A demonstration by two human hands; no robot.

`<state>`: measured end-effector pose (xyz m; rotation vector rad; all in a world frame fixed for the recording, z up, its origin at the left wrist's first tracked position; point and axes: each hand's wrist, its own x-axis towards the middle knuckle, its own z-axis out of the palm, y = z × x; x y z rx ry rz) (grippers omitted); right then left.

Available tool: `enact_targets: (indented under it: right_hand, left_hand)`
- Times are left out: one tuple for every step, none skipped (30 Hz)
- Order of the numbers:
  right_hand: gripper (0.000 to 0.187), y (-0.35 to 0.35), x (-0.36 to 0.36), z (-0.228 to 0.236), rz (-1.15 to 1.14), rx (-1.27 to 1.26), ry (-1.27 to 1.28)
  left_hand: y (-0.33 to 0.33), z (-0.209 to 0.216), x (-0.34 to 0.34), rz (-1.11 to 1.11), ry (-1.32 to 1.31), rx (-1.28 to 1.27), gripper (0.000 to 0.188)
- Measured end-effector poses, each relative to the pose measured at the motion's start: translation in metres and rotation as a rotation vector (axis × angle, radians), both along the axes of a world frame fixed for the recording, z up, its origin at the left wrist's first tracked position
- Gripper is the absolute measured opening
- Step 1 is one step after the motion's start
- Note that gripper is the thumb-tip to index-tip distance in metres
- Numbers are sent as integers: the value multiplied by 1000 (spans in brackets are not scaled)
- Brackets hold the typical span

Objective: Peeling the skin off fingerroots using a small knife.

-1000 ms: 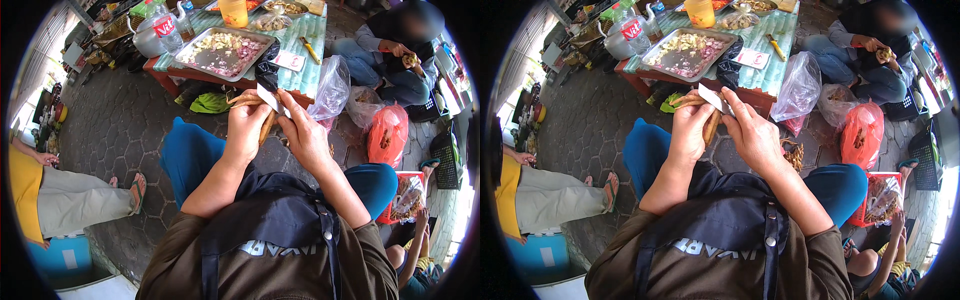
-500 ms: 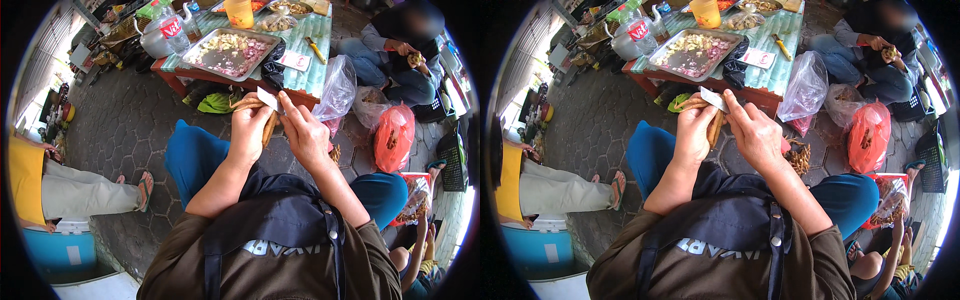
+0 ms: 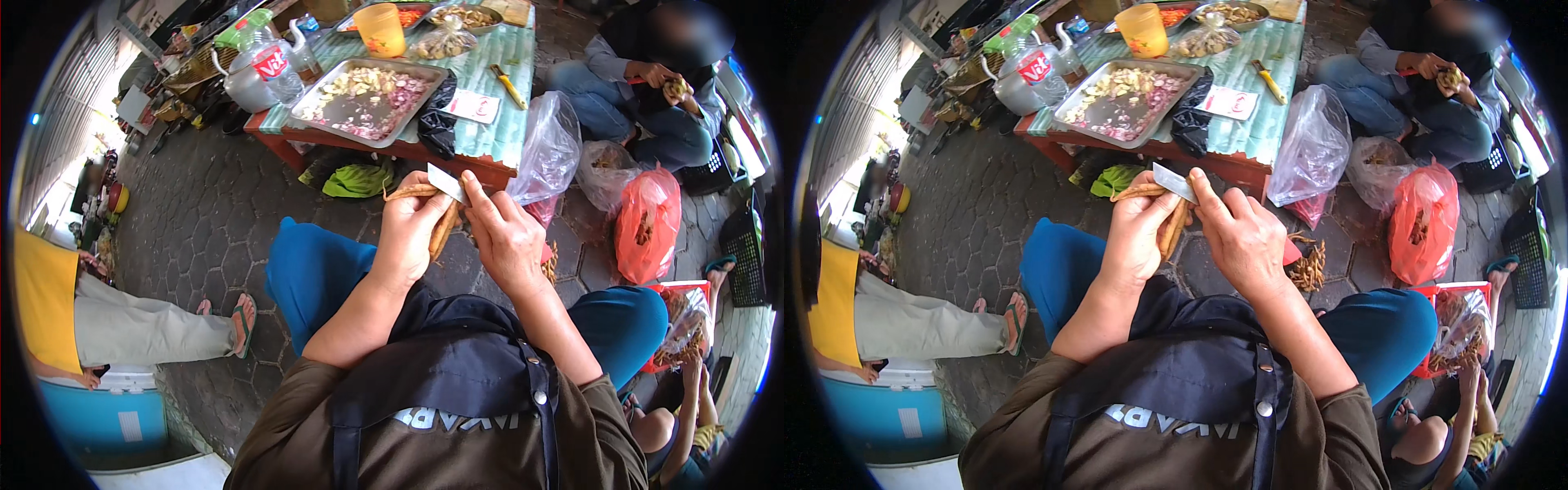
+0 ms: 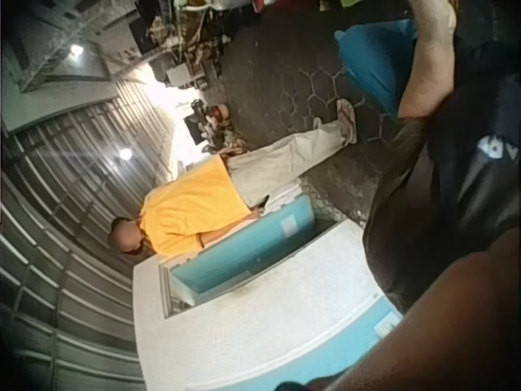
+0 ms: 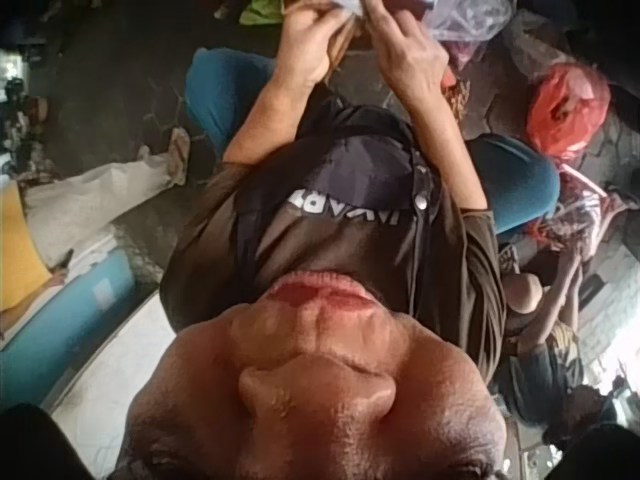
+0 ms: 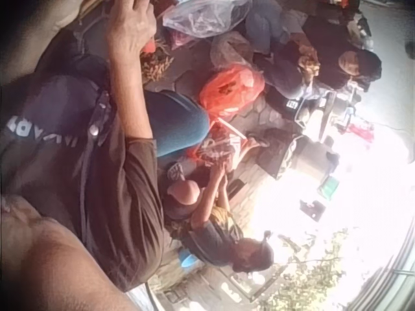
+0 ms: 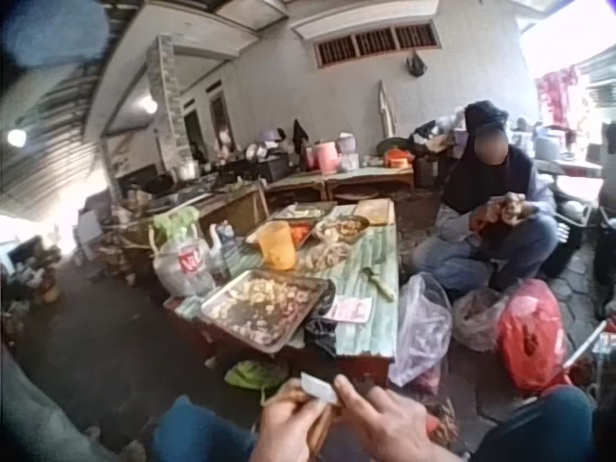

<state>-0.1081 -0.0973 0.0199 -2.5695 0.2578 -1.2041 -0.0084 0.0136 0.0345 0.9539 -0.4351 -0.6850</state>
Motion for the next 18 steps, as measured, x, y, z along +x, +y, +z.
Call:
enact_targets:
  right_hand:
    - [51, -1, -1, -1, -8, 1, 5]
    - [51, -2, -1, -1, -12, 6, 13]
    - [50, -3, -2, -2, -15, 11, 21]
    - [49, -2, -1, -4, -3, 81, 2]
    - [49, -1, -2, -4, -5, 85, 6]
    - [48, 0, -4, -3, -6, 141, 41]
    - [46, -1, -5, -2, -6, 195, 75]
    - [46, -2, -6, -3, -7, 198, 77]
    - [45, -4, -5, -5, -9, 245, 47]
    - [44, -6, -4, -8, -14, 294, 16]
    - [42, -18, -2, -20, 16, 389, -22]
    - [42, -31, -4, -27, 64, 562, 16]
    - [41, -37, -5, -27, 116, 735, 53]
    - [41, -41, -10, -24, 170, 898, 172]
    - [41, -38, -10, -24, 173, 901, 174]
    - [41, -34, -11, -24, 230, 942, 144]
    - [41, -29, -12, -23, 288, 983, 114]
    - [44, -27, -14, -18, 288, 984, 162]
  left_hand:
    - [-1, -1, 1, -8, 5, 1, 7]
    - [-1, -1, 2, -18, -15, 36, 10]
    - [-2, -2, 3, -27, -35, 70, 12]
    - [-5, -5, 4, -20, -66, 50, 12]
    - [-6, -6, 3, -22, -63, 54, 12]
    - [-7, -6, 2, -12, -94, 74, 12]
    - [-9, -6, 1, -2, -126, 92, 12]
    - [-10, -7, 1, -3, -124, 95, 12]
    - [-11, -9, 0, -10, -148, 107, 12]
    - [-12, -11, -1, -18, -171, 121, 12]
    - [-12, -9, -4, -21, -169, 124, 12]
    - [-12, -5, -8, -6, -200, 128, 12]
    - [-11, -3, -10, 13, -233, 134, 12]
    - [-10, -6, -8, 17, -209, 116, 14]
    - [-9, -6, -5, 19, -207, 120, 14]
    - [-8, -7, -2, -3, -107, 89, 16]
    - [-8, -7, 2, -23, -6, 56, 18]
    - [-7, -10, 6, -56, 36, 30, 21]
